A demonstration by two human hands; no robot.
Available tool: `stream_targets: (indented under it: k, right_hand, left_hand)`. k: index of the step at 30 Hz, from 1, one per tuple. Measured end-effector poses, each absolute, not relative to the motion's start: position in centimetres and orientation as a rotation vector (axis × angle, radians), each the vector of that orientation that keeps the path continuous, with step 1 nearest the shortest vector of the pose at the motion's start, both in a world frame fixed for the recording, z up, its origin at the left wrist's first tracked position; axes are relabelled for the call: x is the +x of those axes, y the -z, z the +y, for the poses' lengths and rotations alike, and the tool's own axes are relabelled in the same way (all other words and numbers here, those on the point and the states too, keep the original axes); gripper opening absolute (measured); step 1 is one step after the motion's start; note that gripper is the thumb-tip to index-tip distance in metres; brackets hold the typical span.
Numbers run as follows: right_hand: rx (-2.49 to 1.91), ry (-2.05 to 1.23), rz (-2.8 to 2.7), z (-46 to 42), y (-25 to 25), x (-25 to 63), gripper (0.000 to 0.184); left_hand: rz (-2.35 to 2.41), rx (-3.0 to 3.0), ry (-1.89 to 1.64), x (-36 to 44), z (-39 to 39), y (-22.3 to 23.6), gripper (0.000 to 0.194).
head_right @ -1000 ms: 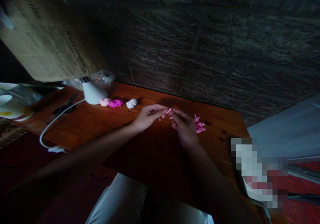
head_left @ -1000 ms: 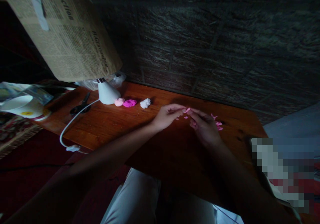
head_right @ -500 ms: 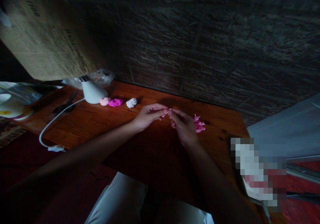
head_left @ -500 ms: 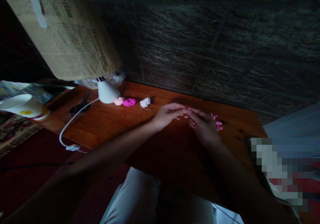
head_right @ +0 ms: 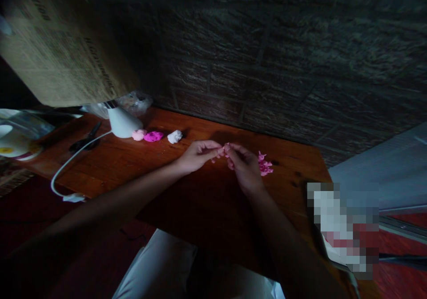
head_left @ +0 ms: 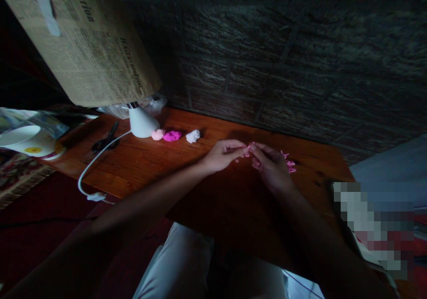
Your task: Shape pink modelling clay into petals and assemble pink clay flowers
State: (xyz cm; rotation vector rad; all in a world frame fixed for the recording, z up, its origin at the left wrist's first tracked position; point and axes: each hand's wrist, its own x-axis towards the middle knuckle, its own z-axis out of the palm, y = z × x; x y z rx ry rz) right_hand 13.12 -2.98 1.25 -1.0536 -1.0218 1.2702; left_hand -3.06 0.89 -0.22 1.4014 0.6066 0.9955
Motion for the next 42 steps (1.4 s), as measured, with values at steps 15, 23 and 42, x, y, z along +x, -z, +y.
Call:
stream_targets:
  k: [15,23,42]
  right_hand:
    - [-1.102,-1.201,-1.146,-3.07,-1.15,13.29,0.036]
    - [-1.097,-1.291,-0.998,-2.94,-1.26,13.32,0.04]
    - [-1.116,-1.275,-1.158,-3.15,-1.66,13.75,0.035]
  left_hand:
    - [0.688,1.364,-0.936,-3.11,1.13,0.32,0.043]
    - [0.604,1.644,-1.032,-3.51,1.07,0.05,0.028]
    - [0.701,1.757,-1.057,-3.81,0.93,-0.27,0.018]
